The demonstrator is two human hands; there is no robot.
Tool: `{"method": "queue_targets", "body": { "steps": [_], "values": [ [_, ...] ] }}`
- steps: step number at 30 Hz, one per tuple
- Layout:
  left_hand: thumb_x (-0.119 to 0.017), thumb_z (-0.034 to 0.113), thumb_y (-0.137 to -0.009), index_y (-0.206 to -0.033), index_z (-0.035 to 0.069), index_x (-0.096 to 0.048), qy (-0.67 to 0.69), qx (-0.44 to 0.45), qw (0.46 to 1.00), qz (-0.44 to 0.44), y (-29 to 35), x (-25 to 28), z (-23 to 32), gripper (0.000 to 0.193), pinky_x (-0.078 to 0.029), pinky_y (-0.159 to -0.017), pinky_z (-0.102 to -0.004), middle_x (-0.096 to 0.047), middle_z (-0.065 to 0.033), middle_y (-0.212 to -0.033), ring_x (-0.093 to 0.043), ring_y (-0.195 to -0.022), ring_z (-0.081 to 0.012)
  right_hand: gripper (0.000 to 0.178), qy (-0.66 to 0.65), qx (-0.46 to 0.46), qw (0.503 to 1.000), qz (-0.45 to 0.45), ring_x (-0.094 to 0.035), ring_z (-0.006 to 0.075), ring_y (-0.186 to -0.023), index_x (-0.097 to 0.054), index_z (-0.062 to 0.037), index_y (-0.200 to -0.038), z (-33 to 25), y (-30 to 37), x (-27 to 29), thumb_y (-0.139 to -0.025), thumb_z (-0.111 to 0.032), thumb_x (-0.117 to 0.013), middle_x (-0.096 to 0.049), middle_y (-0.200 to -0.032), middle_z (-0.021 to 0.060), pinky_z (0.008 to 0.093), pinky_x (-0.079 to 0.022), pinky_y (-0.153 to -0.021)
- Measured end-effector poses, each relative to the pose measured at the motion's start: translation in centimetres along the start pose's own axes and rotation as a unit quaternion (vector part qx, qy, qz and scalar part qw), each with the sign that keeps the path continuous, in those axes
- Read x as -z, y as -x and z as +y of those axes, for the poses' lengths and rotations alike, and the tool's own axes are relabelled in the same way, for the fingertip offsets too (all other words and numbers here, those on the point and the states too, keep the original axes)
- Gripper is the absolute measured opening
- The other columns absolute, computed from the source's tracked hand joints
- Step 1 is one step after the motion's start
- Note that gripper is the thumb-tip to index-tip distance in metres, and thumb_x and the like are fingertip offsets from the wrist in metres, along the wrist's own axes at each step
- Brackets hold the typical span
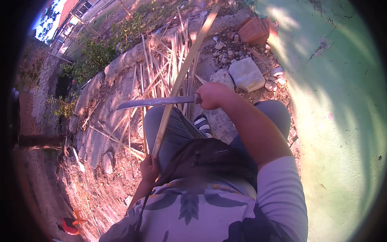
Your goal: The person repeatedly shaves a strip of bamboo using a machete while holding the bamboo in one hand.
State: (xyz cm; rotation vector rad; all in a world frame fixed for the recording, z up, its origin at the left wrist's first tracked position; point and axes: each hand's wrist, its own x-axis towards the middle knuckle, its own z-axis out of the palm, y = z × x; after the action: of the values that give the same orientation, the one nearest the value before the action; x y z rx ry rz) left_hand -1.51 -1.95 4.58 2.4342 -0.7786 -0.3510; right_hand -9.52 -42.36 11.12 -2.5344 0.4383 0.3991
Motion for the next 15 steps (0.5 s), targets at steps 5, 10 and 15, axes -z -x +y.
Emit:
{"method": "queue_targets", "body": {
  "steps": [5, 10, 15],
  "values": [
    [-0.055, 0.036, -0.093, -0.072, 0.002, -0.055, -0.017, 0.011, 1.000, -0.001, 0.0, -0.3, -0.7, 0.040, -0.048, -0.053, -0.0475, -0.059, -0.0208, -0.060, -0.063, -0.058, -0.0406, 0.021, 0.024, -0.002, 1.000, 0.009, -0.067, 0.0318, -0.091, -0.073, -0.0184, -0.098, 0.1, -0.1, 0.5, -0.081, -0.026, -0.063, -0.071, -0.093, 0.0112, 0.0442, -0.053, -0.081],
    [-0.054, 0.038, -0.092, -0.071, 0.001, -0.055, -0.018, 0.008, 1.000, 0.003, 0.0, -0.3, -0.6, 0.042, -0.048, -0.055, -0.0502, -0.059, -0.0224, -0.061, -0.062, -0.059, -0.0428, 0.026, -0.017, 0.014, 0.999, 0.042, -0.068, 0.0335, -0.085, -0.073, -0.0133, -0.094, 0.6, -0.4, -0.2, -0.070, -0.023, -0.069, -0.071, -0.087, 0.0137, 0.0437, -0.053, -0.077],
    [-0.053, 0.037, -0.093, -0.071, 0.001, -0.054, -0.033, 0.017, 0.999, -0.005, 0.0, -0.5, -1.0, 0.042, -0.048, -0.058, -0.0521, -0.059, -0.0236, -0.062, -0.062, -0.061, -0.0442, 0.027, -0.021, 0.017, 0.999, 0.035, -0.068, 0.0335, -0.084, -0.072, -0.0122, -0.094, 0.5, -0.3, -0.5, -0.070, -0.023, -0.069, -0.071, -0.087, 0.0140, 0.0434, -0.053, -0.077]
  ]
}}
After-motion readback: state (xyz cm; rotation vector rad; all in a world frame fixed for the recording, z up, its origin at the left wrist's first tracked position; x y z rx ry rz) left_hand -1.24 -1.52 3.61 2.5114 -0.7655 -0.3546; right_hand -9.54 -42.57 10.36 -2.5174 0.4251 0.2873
